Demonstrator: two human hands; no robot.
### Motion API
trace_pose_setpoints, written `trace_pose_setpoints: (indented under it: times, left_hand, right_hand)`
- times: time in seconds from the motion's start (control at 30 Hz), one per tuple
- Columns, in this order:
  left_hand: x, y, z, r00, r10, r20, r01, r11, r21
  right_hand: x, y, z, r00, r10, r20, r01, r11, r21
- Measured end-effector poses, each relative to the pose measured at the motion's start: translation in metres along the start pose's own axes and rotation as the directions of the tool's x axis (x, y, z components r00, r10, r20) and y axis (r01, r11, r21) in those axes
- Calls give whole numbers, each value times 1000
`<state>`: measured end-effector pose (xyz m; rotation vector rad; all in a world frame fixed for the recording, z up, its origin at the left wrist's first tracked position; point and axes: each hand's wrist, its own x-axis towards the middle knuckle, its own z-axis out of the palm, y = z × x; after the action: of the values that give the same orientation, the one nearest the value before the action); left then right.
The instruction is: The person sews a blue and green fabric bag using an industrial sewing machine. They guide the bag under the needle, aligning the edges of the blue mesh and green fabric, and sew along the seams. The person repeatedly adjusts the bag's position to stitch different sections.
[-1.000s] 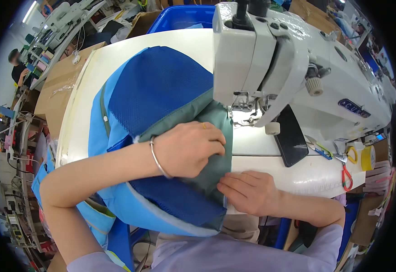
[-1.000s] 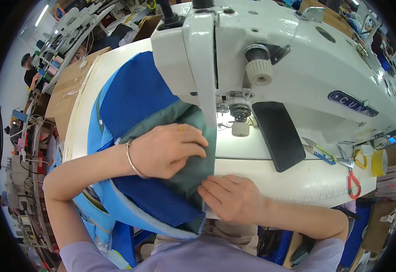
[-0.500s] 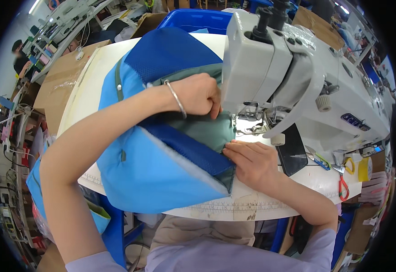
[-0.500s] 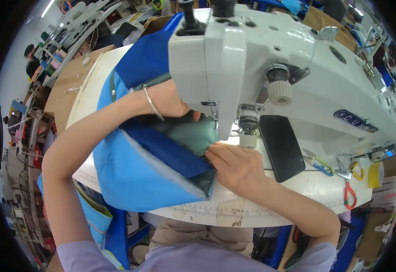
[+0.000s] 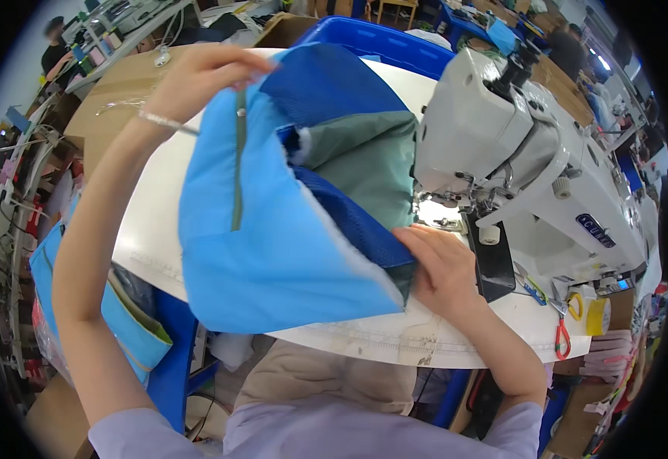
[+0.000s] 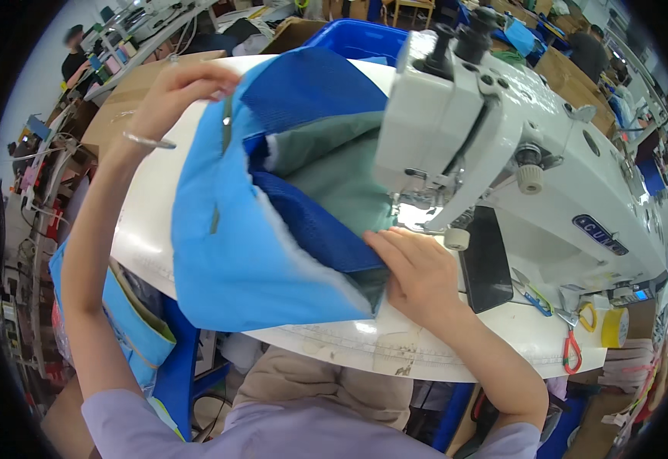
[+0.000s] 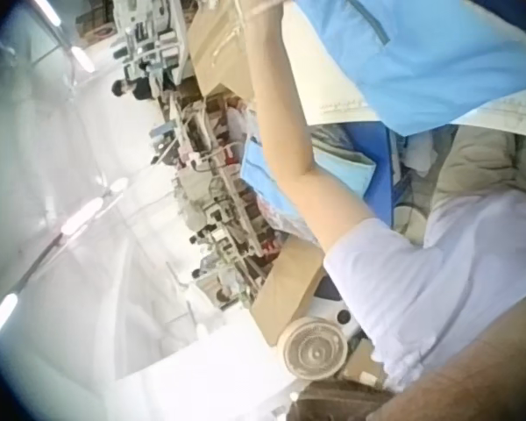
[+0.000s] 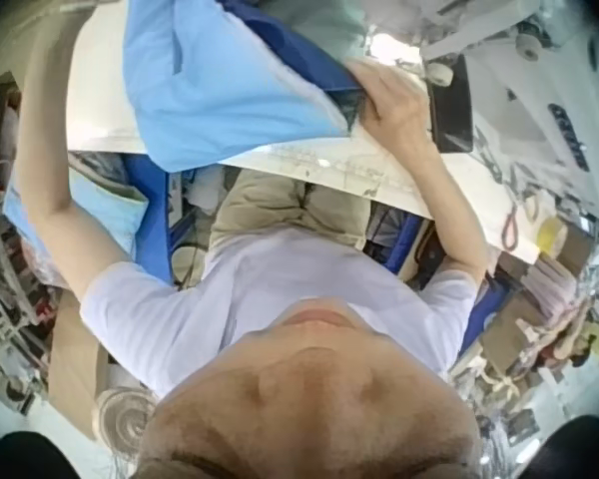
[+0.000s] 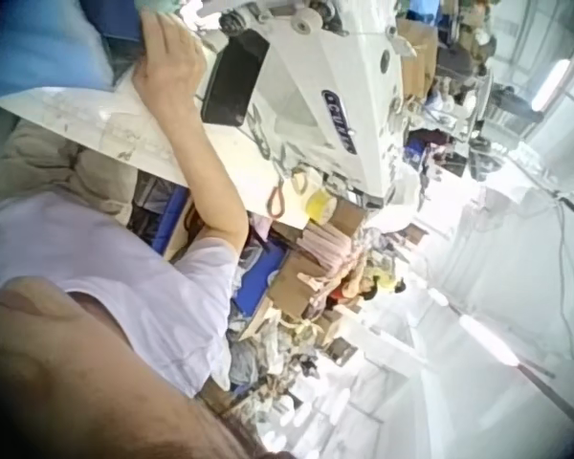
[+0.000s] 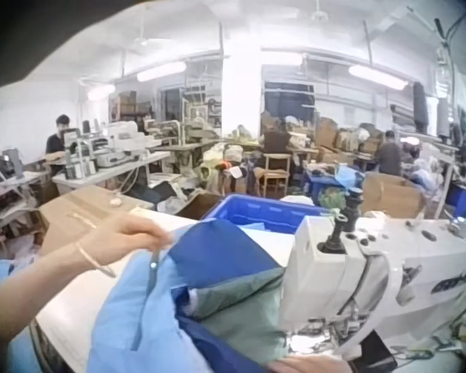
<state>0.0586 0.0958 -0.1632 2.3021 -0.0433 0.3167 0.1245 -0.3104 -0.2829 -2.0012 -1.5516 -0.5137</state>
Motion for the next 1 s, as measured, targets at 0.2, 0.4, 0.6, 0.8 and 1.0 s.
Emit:
trace_pose_setpoints:
  times: [0.2,0.4,0.6,0.8,1.0]
  left_hand:
    - [-103,-88,-18,591,-795,-133,805,573,152]
    - [-101,-75,16,663,-749,6,747,662,52]
    - [-85,-27,28,844,-523,-115,355,708,-610]
    - [-170,87,-55,679,379,-629,-455,889,44]
    - [-266,74,-15,601,209,-772,-348,937,-18]
  right_hand:
    - [4,-19,-17,988,-52,-147,83,975,208]
    - [81,-75,-1,871,436,229,-489,717,496]
    - [115,-87,0,749,416,516,-648,624,437]
    - [130,-166,-73,952,297,81,-267,666,697]
    - [-7,-202,-48,979,-189,73,143,902,408]
